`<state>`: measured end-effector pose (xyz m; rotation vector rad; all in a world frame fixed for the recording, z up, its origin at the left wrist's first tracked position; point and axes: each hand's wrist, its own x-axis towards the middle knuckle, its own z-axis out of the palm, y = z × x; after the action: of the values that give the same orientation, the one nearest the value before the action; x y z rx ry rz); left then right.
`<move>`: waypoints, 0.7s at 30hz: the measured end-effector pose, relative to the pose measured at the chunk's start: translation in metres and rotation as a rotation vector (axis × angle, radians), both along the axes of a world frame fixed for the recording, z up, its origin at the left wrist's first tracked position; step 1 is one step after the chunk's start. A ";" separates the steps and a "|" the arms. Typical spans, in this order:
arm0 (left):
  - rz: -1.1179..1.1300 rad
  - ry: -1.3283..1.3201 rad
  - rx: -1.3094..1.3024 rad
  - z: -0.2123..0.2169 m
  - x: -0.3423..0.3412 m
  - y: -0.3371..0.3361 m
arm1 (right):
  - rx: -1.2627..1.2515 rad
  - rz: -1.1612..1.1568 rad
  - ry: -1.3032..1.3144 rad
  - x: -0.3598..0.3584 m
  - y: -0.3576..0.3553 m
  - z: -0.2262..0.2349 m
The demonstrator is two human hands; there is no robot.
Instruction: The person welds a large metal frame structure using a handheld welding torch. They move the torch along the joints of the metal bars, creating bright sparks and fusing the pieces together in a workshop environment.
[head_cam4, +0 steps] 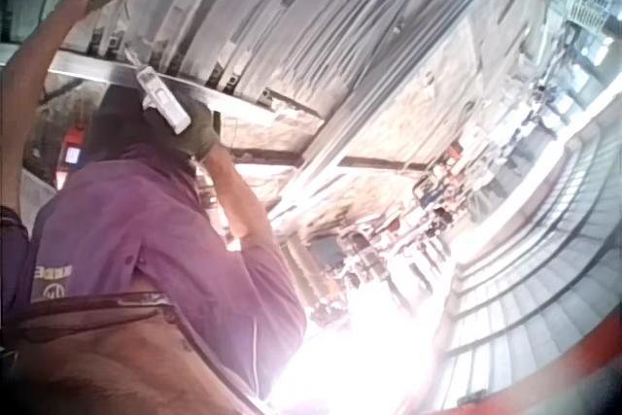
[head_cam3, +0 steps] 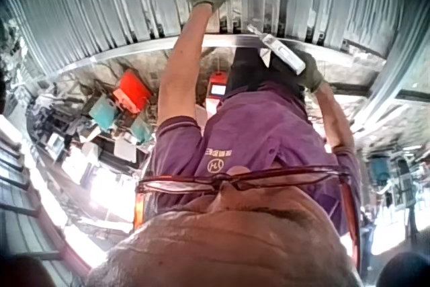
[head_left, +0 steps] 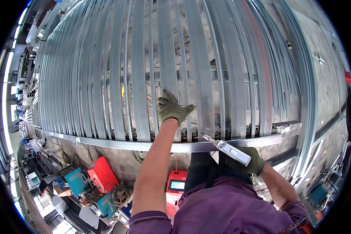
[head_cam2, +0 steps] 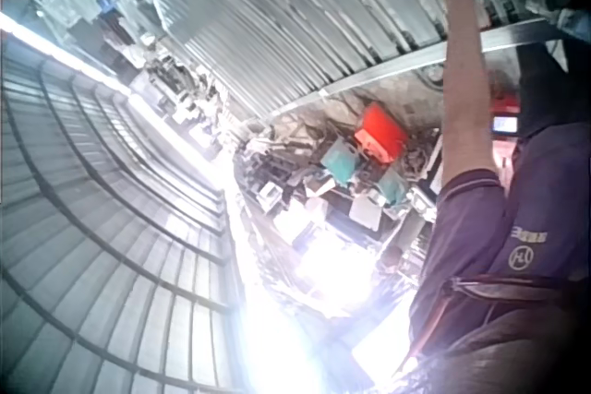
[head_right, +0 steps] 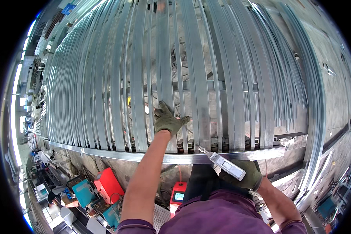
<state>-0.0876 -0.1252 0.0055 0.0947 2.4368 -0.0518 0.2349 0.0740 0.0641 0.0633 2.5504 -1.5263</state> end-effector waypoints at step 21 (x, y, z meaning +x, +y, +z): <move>-0.285 0.151 0.284 -0.050 -0.050 -0.101 | -0.198 0.503 -0.360 -0.210 -0.006 0.008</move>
<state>-0.1376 -0.2262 -0.0446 0.5833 2.5489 0.1663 0.0252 0.0682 0.0721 -0.2809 1.9359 -1.4013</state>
